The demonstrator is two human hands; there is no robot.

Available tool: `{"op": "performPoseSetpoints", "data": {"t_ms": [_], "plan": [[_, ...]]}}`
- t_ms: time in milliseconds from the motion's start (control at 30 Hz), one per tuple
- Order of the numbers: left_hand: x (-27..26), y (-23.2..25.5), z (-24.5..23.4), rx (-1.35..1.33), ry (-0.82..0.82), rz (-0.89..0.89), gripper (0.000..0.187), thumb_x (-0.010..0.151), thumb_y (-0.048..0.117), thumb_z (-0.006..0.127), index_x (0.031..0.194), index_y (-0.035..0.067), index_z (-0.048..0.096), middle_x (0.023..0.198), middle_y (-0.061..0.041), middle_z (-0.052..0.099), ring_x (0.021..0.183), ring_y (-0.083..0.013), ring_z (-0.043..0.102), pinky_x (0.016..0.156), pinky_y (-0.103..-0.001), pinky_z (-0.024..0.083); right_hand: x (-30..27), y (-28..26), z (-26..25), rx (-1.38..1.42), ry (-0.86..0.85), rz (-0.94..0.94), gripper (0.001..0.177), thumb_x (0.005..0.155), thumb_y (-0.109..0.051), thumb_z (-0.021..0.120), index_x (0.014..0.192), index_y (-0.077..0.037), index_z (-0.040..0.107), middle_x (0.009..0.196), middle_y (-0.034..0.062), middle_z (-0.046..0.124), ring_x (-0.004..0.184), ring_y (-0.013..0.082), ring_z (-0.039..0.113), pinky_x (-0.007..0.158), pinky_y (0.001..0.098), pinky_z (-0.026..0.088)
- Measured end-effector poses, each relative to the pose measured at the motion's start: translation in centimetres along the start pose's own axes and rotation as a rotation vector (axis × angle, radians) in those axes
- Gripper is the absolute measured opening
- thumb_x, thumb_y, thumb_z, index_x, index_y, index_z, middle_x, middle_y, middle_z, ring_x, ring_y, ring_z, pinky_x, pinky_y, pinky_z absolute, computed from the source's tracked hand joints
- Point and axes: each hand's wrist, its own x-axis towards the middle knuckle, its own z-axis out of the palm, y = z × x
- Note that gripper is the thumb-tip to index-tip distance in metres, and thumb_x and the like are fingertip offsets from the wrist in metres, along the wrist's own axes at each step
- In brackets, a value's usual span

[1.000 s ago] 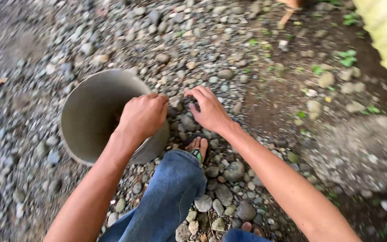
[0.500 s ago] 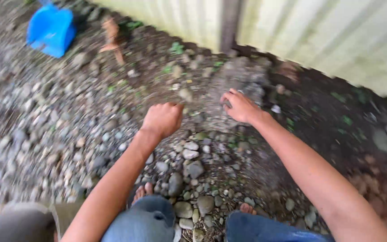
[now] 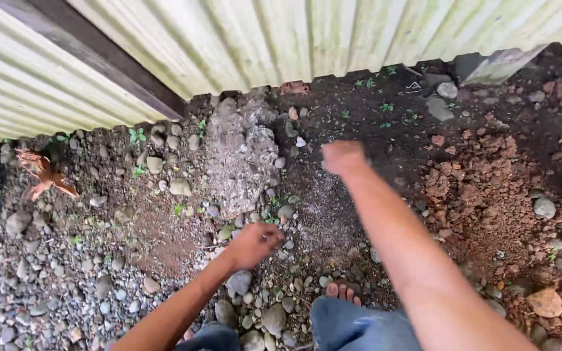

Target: Weeding and removing small rocks from an outdoor dirt and gravel area and placing them into a bucket

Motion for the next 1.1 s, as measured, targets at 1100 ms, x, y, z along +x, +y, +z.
{"op": "performPoseSetpoints", "data": {"t_ms": [1100], "plan": [[1.8, -15.6, -3.2, 0.402, 0.092, -0.517, 0.049, 0.091, 0.028, 0.07, 0.136, 0.013, 0.057, 0.135, -0.019, 0.061, 0.12, -0.0378, 0.064, 0.101, -0.049, 0.054, -0.2, 1.5, 2.2, 0.011, -0.283, -0.02, 0.03, 0.095, -0.032, 0.063, 0.118, -0.015, 0.07, 0.126, 0.013, 0.071, 0.118, 0.033, 0.068, 0.103, 0.046, 0.053]]}}
